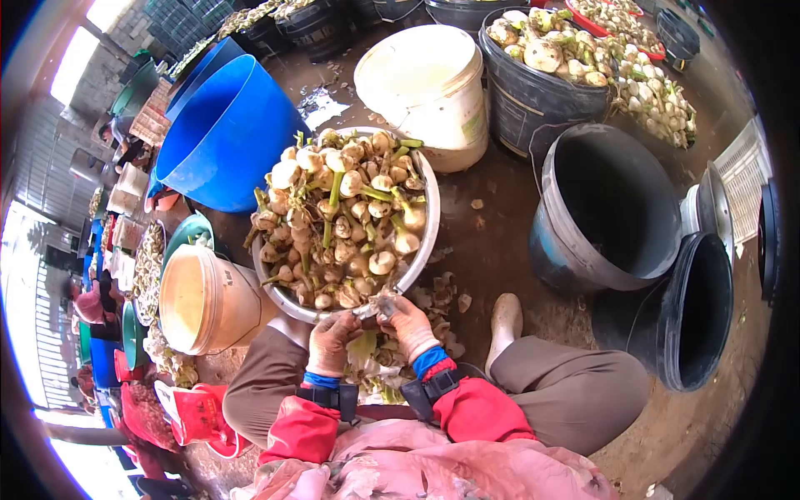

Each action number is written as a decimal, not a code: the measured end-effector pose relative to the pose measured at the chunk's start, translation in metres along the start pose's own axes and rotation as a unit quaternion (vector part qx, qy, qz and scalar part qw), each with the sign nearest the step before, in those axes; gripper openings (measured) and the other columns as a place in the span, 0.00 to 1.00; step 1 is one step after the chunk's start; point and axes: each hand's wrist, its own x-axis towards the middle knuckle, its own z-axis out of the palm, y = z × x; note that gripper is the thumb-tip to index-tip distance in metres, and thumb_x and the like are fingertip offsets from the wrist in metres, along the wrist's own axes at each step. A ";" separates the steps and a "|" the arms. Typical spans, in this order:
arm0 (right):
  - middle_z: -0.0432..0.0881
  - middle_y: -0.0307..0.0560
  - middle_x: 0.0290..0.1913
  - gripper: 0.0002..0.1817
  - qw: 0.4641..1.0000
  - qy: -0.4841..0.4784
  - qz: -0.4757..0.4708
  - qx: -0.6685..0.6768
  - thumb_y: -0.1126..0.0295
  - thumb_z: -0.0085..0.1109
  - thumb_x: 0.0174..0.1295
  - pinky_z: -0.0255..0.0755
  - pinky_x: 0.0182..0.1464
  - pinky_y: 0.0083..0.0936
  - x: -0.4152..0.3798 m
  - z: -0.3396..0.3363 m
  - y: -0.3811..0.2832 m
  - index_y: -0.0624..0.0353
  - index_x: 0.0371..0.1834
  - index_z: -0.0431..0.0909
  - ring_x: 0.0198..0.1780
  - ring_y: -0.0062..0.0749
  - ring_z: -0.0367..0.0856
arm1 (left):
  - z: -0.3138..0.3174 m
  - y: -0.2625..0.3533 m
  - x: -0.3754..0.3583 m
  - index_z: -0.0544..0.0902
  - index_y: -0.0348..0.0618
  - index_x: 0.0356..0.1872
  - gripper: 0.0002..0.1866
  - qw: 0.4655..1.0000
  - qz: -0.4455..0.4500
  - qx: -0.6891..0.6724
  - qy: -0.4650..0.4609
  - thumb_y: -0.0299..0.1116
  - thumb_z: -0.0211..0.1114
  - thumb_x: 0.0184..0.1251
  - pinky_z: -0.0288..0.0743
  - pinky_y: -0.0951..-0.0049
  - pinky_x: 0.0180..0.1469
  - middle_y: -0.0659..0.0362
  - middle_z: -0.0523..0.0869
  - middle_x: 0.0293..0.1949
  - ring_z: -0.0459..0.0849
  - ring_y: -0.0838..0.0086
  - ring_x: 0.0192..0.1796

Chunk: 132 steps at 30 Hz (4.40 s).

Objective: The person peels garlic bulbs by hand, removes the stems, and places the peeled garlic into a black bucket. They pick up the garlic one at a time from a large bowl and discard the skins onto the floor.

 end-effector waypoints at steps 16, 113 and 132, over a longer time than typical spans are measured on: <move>0.81 0.41 0.40 0.17 0.992 0.113 0.024 0.049 0.79 0.49 0.60 0.76 0.37 0.21 0.002 -0.014 -0.013 0.57 0.53 0.76 0.34 0.25 0.79 | 0.099 0.012 0.133 0.75 0.45 0.55 0.26 0.702 0.113 0.698 -0.085 0.44 0.60 0.54 0.69 0.62 0.57 0.45 0.78 0.52 0.77 0.55 0.54; 0.77 0.50 0.55 0.26 0.836 -0.130 -0.154 -0.511 0.73 0.60 0.49 0.68 0.58 0.26 -0.037 0.024 -0.015 0.52 0.56 0.75 0.55 0.42 0.76 | -0.016 0.014 -0.024 0.79 0.45 0.36 0.13 0.949 -0.020 -0.198 0.244 0.43 0.66 0.61 0.71 0.80 0.23 0.62 0.83 0.27 0.81 0.76 0.25; 0.79 0.56 0.49 0.23 0.907 0.056 -0.264 -0.323 0.81 0.52 0.55 0.71 0.49 0.32 -0.010 0.012 0.006 0.51 0.56 0.74 0.46 0.44 0.80 | 0.015 0.012 -0.043 0.80 0.37 0.37 0.10 0.990 0.081 0.013 0.113 0.32 0.66 0.59 0.69 0.78 0.25 0.62 0.80 0.24 0.75 0.79 0.22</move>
